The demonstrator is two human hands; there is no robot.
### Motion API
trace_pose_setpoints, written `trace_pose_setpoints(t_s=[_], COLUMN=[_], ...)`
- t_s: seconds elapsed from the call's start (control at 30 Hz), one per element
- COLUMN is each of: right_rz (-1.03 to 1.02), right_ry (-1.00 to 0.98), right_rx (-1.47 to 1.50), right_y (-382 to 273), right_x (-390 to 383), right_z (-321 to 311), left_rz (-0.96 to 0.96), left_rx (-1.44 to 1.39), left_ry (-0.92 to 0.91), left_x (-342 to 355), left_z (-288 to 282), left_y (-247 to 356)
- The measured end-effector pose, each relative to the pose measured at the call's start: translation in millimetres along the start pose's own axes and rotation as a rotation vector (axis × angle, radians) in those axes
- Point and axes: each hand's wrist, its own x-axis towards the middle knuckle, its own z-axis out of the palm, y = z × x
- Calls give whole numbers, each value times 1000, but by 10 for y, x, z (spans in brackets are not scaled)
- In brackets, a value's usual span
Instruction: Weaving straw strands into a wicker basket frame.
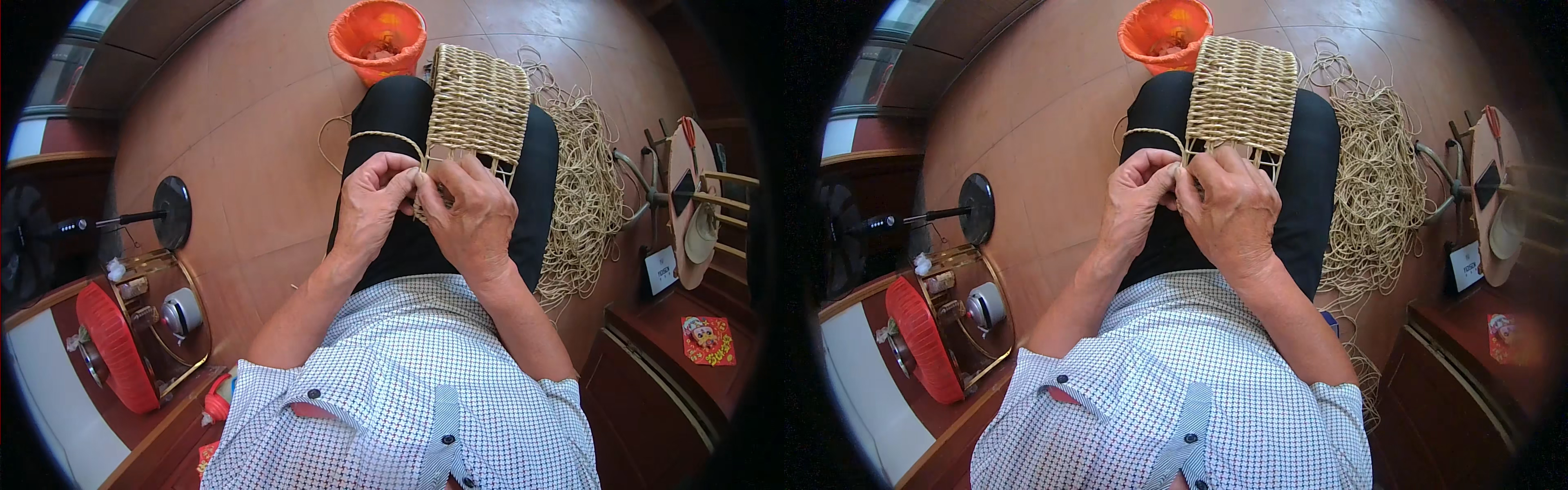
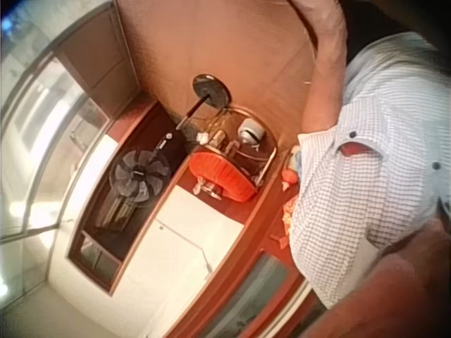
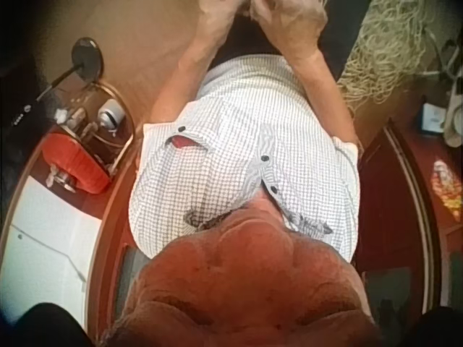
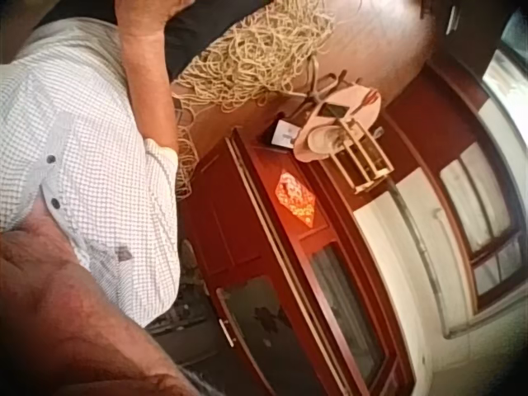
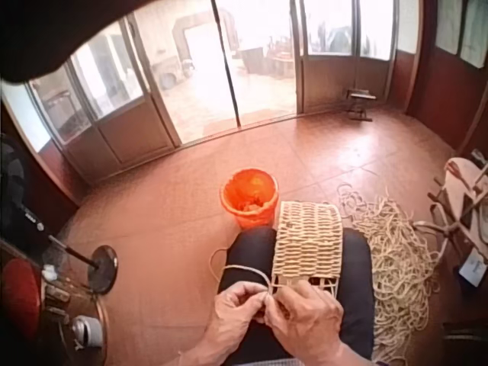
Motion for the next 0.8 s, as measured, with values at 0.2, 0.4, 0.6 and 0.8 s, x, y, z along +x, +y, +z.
trace_pose_setpoints(t_s=[0.2, 0.4, 0.6, 0.8], right_rz=[49, 47, 54, -66], right_ry=[-28, -32, -73, -90], right_rx=[66, 46, 174, 139], right_y=[13, 17, 32, 108], right_x=[10, 6, 23, -4], right_z=[-12, -1, -58, -152], left_rz=[103, 186, 122, 226], left_rx=[71, 184, 86, 468], left_ry=[37, 40, 47, -65], left_x=[-62, -171, -59, 19], left_z=[37, 70, 88, -9], left_y=[-61, -26, -45, 51])
